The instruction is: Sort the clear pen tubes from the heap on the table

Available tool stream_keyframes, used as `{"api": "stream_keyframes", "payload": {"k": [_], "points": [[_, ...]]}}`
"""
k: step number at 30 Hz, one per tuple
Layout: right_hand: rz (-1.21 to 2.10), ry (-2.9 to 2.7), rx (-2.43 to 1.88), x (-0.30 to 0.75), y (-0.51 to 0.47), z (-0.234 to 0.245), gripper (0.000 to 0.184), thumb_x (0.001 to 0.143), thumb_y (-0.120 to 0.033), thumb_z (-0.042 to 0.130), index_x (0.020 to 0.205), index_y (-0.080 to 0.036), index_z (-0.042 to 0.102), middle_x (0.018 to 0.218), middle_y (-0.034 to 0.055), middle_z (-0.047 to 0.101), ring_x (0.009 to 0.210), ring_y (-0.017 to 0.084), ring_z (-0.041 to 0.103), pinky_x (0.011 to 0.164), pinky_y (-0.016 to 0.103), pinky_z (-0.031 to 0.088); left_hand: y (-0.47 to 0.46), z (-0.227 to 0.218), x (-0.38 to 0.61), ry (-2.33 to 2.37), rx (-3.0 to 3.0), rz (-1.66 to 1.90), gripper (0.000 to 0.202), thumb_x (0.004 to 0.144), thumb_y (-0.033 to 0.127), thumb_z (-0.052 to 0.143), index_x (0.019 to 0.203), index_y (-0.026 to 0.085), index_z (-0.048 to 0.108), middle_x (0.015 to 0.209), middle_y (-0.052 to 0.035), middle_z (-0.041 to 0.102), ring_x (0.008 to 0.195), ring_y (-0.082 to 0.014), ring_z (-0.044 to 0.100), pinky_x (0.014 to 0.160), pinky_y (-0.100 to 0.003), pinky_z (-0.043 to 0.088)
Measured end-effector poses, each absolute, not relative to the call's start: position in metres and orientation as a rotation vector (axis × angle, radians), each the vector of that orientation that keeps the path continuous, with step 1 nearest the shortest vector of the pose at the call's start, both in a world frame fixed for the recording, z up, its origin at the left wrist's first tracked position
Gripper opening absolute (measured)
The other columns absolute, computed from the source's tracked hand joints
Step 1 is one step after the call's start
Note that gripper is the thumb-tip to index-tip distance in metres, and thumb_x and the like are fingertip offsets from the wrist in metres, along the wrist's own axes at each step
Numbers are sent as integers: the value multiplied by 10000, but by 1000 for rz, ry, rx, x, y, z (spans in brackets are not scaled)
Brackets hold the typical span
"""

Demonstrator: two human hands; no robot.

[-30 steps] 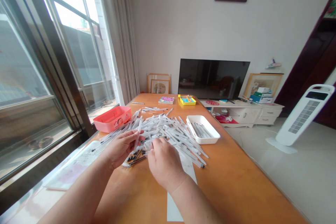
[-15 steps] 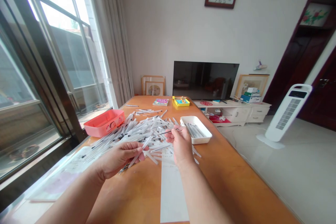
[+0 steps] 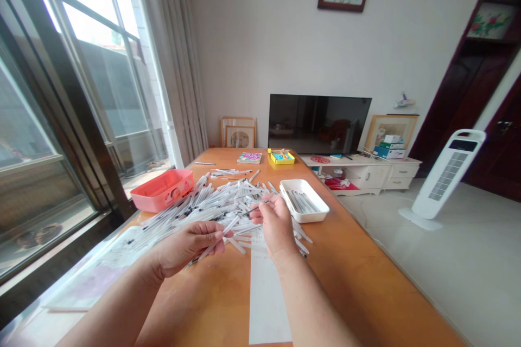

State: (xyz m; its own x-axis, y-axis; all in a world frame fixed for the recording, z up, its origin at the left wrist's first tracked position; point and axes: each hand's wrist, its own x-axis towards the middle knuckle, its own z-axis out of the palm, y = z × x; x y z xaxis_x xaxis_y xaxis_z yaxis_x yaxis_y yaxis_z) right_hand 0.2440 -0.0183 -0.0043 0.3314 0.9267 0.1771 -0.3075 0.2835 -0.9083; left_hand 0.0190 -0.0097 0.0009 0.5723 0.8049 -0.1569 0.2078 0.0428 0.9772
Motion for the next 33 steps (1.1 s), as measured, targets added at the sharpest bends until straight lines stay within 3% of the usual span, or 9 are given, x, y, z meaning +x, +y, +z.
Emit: {"api": "stream_keyframes", "payload": {"k": [17, 24, 29, 33], "points": [[947, -918, -980, 243, -17, -8, 327, 791, -381, 700, 1019, -183, 572, 839, 47, 727, 670, 165, 665, 518, 233, 446, -12, 3, 16, 901, 1565, 532, 416, 852, 530, 639, 1024, 164, 737, 812, -70, 684, 578, -114, 441, 504, -250, 248], [957, -1025, -1000, 235, -24, -7, 303, 834, -386, 666, 1040, -184, 571, 857, 50, 732, 693, 170, 654, 562, 255, 459, -16, 11, 17, 876, 1594, 525, 361, 871, 498, 625, 818, 159, 735, 763, -53, 666, 595, -111, 438, 544, -258, 265], [1032, -1145, -1051, 224, -30, -9, 267, 854, -389, 646, 1020, -186, 601, 925, 62, 739, 821, 194, 669, 586, 251, 469, -12, 4, 15, 867, 1541, 554, 336, 853, 486, 643, 918, 167, 729, 804, -62, 689, 566, -104, 415, 529, -257, 254], [1012, -1147, -1054, 223, -29, -11, 359, 858, -407, 652, 1138, -189, 600, 967, 71, 735, 880, 223, 687, 594, 268, 490, -10, 0, 13, 859, 1512, 590, 358, 839, 500, 652, 935, 164, 725, 821, -73, 695, 569, -106, 426, 520, -251, 257]]}}
